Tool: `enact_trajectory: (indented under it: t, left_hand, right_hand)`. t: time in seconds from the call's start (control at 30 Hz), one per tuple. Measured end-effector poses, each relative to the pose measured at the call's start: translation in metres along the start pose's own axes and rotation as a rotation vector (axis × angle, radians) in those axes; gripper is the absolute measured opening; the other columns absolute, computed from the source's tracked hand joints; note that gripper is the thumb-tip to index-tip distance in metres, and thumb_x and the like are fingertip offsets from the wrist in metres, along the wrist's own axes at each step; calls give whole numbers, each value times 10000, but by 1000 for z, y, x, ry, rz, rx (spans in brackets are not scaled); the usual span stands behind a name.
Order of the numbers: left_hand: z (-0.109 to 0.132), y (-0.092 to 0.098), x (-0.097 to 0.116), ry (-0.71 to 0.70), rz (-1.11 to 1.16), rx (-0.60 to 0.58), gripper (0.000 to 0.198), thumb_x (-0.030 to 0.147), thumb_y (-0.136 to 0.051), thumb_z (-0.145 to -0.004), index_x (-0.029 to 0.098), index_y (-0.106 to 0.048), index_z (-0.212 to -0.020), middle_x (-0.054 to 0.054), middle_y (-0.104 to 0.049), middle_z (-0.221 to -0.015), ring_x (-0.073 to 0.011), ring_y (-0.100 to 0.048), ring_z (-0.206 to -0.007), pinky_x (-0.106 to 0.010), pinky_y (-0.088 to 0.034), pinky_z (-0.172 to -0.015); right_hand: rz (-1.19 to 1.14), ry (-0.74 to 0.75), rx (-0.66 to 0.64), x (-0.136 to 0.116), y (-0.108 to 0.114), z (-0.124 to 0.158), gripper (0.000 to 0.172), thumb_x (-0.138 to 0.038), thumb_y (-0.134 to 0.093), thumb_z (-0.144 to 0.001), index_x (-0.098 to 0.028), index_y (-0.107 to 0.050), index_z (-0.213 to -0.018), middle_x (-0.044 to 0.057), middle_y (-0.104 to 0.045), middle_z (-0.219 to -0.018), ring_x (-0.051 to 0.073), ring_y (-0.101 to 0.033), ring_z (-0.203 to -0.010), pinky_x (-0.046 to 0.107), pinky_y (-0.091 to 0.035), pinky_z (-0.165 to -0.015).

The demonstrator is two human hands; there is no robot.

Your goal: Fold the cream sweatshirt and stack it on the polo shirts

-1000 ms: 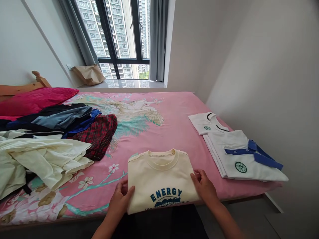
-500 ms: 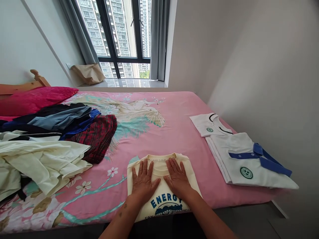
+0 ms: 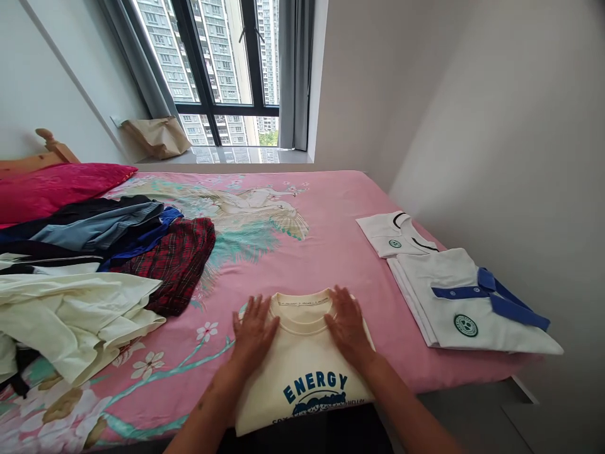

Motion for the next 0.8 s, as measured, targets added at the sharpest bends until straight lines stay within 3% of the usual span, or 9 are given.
enact_trajectory:
  t: [0.1, 0.17, 0.23, 0.33, 0.47, 0.7, 0.8]
  left_hand:
    - [-8, 21, -41, 137, 303, -43, 533, 421, -426, -814, 147, -515, -1262, -134, -481, -1365, -297, -349, -1304, -519, -187, -1080]
    - [-12, 27, -55, 152, 429, -145, 507, 469, -449, -786, 147, -593, -1150, -112, -634, -1161, -268, -546, -1095, -415, -396, -952]
    - [-13, 31, -61, 160, 504, -216, 461, 502, -480, -762, 160, -633, -1031, -59, -688, -943, -211, -617, -855, -315, -476, -764]
    - [-15, 30, -64, 188, 568, -258, 396, 533, -564, -700, 157, -625, -806, 13, -622, -681, -135, -550, -608, -228, -422, -560]
    - [-13, 26, -71, 220, 591, -223, 437, 604, -576, -651, 168, -567, -675, 50, -520, -552, -105, -461, -508, -216, -360, -486]
    - [-23, 25, -66, 177, 578, -181, 511, 547, -649, -599, 184, -642, -958, -35, -662, -886, -185, -582, -784, -256, -442, -655]
    - [-30, 23, -56, 158, 545, -231, 458, 538, -653, -596, 181, -658, -882, -11, -655, -807, -171, -576, -728, -241, -427, -612]
  right_hand:
    - [-233, -198, 47, 51, 14, -4, 565, -418, -370, -847, -147, -394, -1342, 122, -366, -1425, 248, -239, -1355, 475, -205, -1097]
    - [-376, -290, -23, 75, 12, -11, 577, -406, -414, -805, -134, -423, -1313, 141, -458, -1343, 245, -384, -1269, 429, -322, -1042]
    - [-436, -322, -84, 86, 10, -20, 557, -387, -446, -777, -151, -460, -1282, 125, -545, -1239, 227, -514, -1135, 379, -419, -949]
    - [-466, -318, -177, 86, 7, -33, 423, -389, -502, -743, -182, -599, -1099, 65, -653, -1003, 196, -609, -894, 305, -488, -767]
    - [-482, -325, -255, 82, 5, -37, 280, -427, -523, -735, -183, -639, -805, 8, -649, -744, 156, -581, -667, 251, -458, -594]
    - [-444, -273, -145, 68, 10, -36, 306, -411, -499, -746, -204, -622, -935, 44, -631, -959, 191, -560, -887, 293, -441, -785]
    - [-412, -224, -129, 59, 15, -42, 264, -372, -528, -714, -209, -633, -892, 44, -617, -987, 208, -534, -956, 313, -407, -860]
Point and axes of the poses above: each hand's wrist, its own z-axis away from the middle knuckle, its own y-axis out of the back of the hand, x = y × z, the point moved 8 cm from there along -z, towards the middle knuckle
